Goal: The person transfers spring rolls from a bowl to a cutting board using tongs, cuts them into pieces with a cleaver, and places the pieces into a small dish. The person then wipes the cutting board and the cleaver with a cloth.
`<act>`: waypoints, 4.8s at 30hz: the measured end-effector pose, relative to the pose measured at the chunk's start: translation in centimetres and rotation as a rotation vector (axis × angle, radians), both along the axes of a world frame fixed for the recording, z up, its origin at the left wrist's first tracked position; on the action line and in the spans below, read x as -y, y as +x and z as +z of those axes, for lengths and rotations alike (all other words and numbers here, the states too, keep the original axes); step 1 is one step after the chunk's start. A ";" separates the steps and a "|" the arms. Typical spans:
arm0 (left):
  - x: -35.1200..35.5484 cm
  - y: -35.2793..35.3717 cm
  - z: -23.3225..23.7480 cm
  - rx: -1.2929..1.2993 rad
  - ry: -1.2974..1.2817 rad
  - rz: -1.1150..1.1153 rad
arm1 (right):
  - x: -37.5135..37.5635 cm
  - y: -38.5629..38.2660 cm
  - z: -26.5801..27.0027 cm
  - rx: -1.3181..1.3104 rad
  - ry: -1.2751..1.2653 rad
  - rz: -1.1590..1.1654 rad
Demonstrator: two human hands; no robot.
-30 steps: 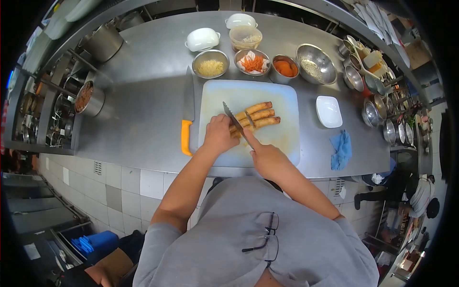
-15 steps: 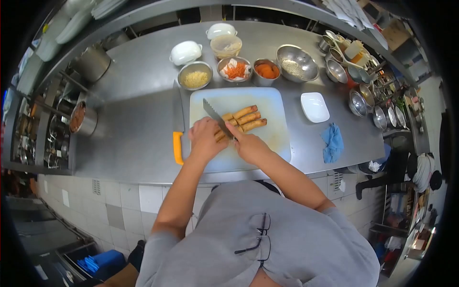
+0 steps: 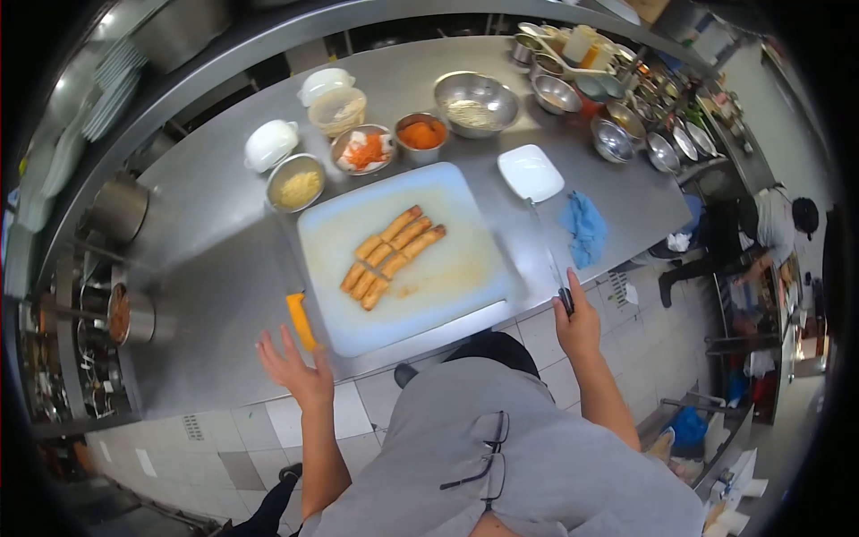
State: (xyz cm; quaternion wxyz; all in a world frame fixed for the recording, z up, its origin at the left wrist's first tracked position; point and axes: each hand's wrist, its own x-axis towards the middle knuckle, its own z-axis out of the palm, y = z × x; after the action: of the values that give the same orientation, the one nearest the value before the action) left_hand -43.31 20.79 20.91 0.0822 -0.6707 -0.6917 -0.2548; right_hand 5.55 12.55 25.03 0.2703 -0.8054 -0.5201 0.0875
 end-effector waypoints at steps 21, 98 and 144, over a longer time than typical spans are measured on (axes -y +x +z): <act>-13.0 61.8 -6.7 0.045 -0.509 -1.247 | 3.6 29.2 -0.1 -0.156 0.158 -0.260; -13.8 19.1 -0.1 0.214 -0.097 -0.356 | -15.8 -8.2 -2.4 0.043 -0.241 0.644; -12.1 22.8 2.0 0.364 -0.196 -0.142 | -17.1 -1.8 2.4 -0.268 0.203 0.647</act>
State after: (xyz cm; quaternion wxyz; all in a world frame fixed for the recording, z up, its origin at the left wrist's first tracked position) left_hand -20.48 32.85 22.89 -0.1275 -0.6653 -0.6678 -0.3084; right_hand 3.77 29.66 27.45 0.3730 -0.5495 -0.7141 0.2212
